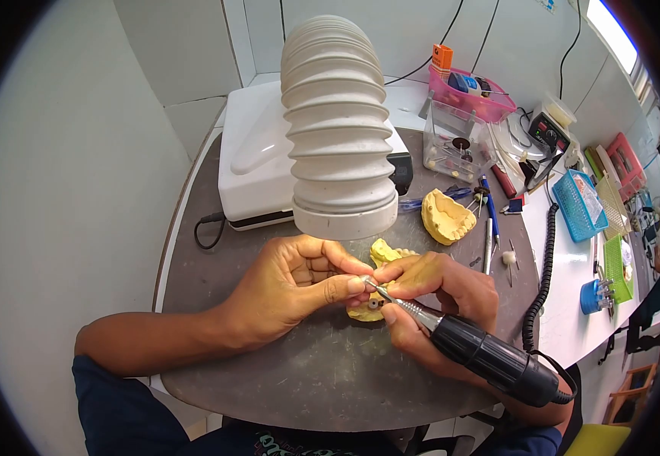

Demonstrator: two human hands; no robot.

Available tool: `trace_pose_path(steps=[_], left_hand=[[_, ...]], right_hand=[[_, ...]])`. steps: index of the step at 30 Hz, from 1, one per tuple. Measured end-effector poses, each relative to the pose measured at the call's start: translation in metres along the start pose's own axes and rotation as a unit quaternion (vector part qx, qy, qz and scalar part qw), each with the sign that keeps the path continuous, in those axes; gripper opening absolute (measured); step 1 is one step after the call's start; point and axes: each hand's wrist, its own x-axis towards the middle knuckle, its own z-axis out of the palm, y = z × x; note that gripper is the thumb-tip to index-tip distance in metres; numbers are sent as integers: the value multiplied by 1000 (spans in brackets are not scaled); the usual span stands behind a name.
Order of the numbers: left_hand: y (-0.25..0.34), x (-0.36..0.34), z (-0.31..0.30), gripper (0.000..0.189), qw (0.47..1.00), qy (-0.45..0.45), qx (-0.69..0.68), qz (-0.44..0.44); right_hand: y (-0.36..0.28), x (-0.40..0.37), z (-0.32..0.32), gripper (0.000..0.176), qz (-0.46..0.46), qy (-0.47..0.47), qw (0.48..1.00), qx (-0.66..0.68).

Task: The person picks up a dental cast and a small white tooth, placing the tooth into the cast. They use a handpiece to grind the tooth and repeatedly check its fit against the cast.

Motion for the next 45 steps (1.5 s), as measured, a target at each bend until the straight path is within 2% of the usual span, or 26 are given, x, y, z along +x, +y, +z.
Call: trace_pose_path(steps=[6,15,26,33,45], left_hand=[[1,0,1,12,1000,4,3,-2],[1,0,1,12,1000,5,-3,0],[3,0,2,13,1000,1,6,-4],[1,-1,1,12,1000,-8,14,16],[1,-2,3,11,999,-1,48,19]], right_hand=[[0,1,-1,21,-19,-2,1000,-11],[-2,0,-2,20,15,-5,1000,3],[1,-3,-4,21,-11,11,1000,19],[-3,0,-1,20,14,6,1000,12],[-5,0,-2,21,-21,4,1000,-12]])
